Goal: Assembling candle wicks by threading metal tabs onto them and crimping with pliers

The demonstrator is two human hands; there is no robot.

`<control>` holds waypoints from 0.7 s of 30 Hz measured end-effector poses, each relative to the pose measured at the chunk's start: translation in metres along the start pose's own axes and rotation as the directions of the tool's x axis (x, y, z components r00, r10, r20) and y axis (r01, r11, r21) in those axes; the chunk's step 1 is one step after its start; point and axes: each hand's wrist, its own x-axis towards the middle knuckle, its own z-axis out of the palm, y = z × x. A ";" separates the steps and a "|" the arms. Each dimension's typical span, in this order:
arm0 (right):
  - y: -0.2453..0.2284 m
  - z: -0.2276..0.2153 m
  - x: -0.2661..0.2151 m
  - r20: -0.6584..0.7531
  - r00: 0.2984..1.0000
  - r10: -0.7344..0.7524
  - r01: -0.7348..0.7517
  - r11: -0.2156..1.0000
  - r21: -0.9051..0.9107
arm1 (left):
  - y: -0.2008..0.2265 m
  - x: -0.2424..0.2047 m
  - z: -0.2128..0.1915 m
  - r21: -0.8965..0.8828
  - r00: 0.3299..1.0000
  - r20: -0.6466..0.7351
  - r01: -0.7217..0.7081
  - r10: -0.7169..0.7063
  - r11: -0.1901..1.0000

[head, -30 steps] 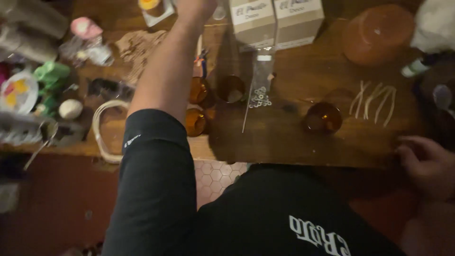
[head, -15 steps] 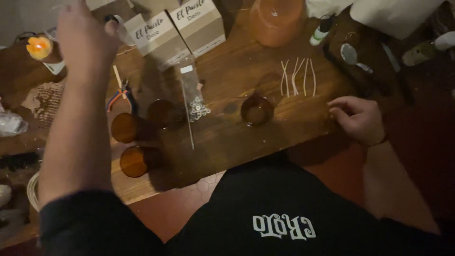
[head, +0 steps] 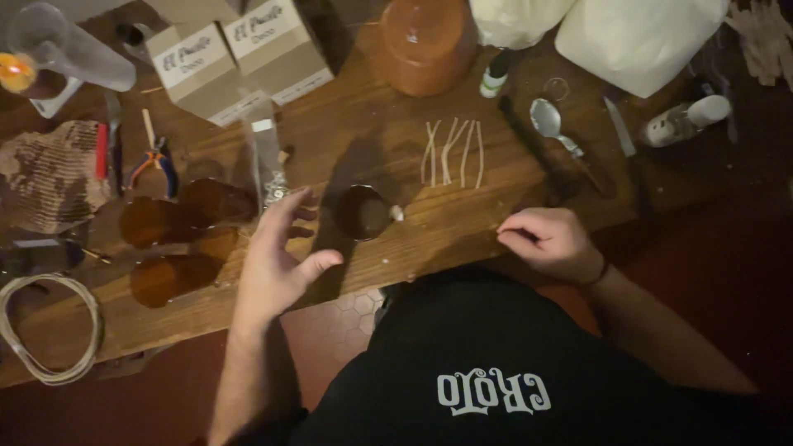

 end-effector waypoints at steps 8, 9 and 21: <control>-0.002 -0.014 0.007 0.141 0.982 -0.126 0.116 0.990 0.077 | 0.000 -0.003 0.057 0.004 0.988 -0.087 0.126 -0.125 0.992; 0.000 -0.015 0.007 0.156 0.976 -0.149 0.138 0.987 0.079 | -0.002 -0.004 0.059 0.023 0.984 -0.112 0.142 -0.139 0.990; -0.007 -0.013 0.007 0.141 0.980 -0.139 0.132 0.990 0.058 | -0.003 0.002 0.073 0.033 0.983 -0.155 0.103 -0.097 0.994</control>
